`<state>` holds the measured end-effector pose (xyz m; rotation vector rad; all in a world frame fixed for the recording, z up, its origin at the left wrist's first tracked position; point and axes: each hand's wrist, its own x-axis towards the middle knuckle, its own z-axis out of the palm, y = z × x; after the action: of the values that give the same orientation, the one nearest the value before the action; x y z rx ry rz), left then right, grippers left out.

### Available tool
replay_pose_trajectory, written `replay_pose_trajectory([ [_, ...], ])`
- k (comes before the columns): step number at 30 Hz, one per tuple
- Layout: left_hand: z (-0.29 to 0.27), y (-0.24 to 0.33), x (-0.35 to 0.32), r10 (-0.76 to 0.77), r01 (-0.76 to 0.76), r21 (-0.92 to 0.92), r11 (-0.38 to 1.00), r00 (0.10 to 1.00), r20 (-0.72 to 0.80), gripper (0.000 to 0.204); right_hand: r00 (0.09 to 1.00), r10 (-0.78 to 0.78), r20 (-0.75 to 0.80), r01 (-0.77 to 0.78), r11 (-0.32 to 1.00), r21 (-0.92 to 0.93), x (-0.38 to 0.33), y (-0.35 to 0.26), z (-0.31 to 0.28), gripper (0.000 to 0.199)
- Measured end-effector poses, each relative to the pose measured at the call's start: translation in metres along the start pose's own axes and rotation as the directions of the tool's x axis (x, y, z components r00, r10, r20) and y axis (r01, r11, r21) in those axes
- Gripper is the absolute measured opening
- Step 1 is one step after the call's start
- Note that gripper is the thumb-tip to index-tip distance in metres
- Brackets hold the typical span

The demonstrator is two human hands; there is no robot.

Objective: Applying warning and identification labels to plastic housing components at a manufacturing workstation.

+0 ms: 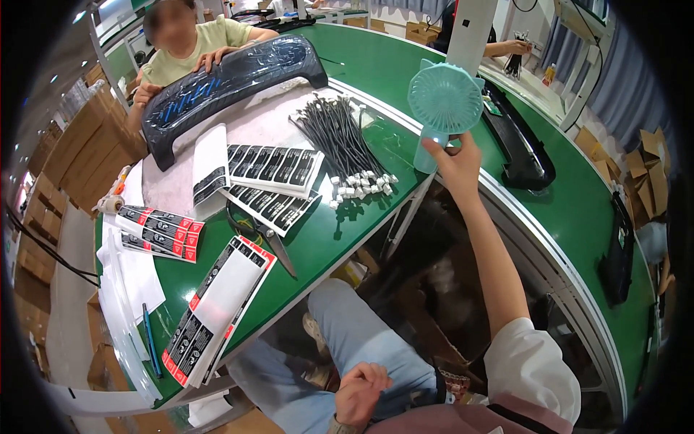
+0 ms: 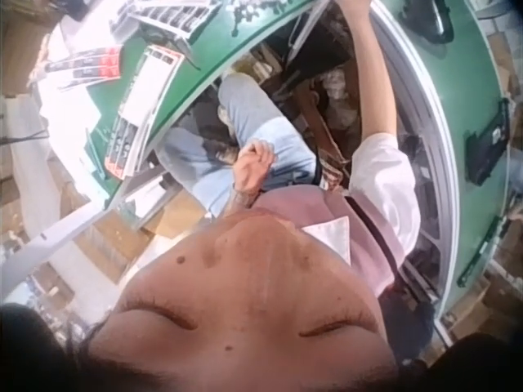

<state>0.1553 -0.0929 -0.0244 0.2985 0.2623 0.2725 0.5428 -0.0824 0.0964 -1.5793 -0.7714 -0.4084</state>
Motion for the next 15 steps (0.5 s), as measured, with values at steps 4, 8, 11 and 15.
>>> replay_pose_trajectory([
  [4,-0.006,-0.001,0.005,-0.004,0.004,-0.039,0.999,1.000,0.006,0.007,0.994,0.108,-0.010,-0.108,0.994,-0.013,-0.004,-0.003,-0.004,0.041],
  [8,-0.013,0.000,0.007,-0.022,0.022,-0.039,0.999,1.000,-0.014,0.007,1.000,0.024,0.003,-0.024,0.999,-0.034,-0.008,-0.010,-0.001,0.037],
  [11,-0.017,-0.001,0.008,-0.039,0.038,-0.028,0.999,0.998,-0.040,0.007,1.000,0.002,0.000,-0.002,1.000,0.000,-0.010,-0.013,0.004,0.036],
  [15,-0.021,-0.002,0.009,-0.040,0.038,-0.031,0.999,0.997,-0.071,0.007,0.988,0.153,-0.033,-0.155,0.987,-0.051,-0.012,-0.014,0.005,0.037],
])
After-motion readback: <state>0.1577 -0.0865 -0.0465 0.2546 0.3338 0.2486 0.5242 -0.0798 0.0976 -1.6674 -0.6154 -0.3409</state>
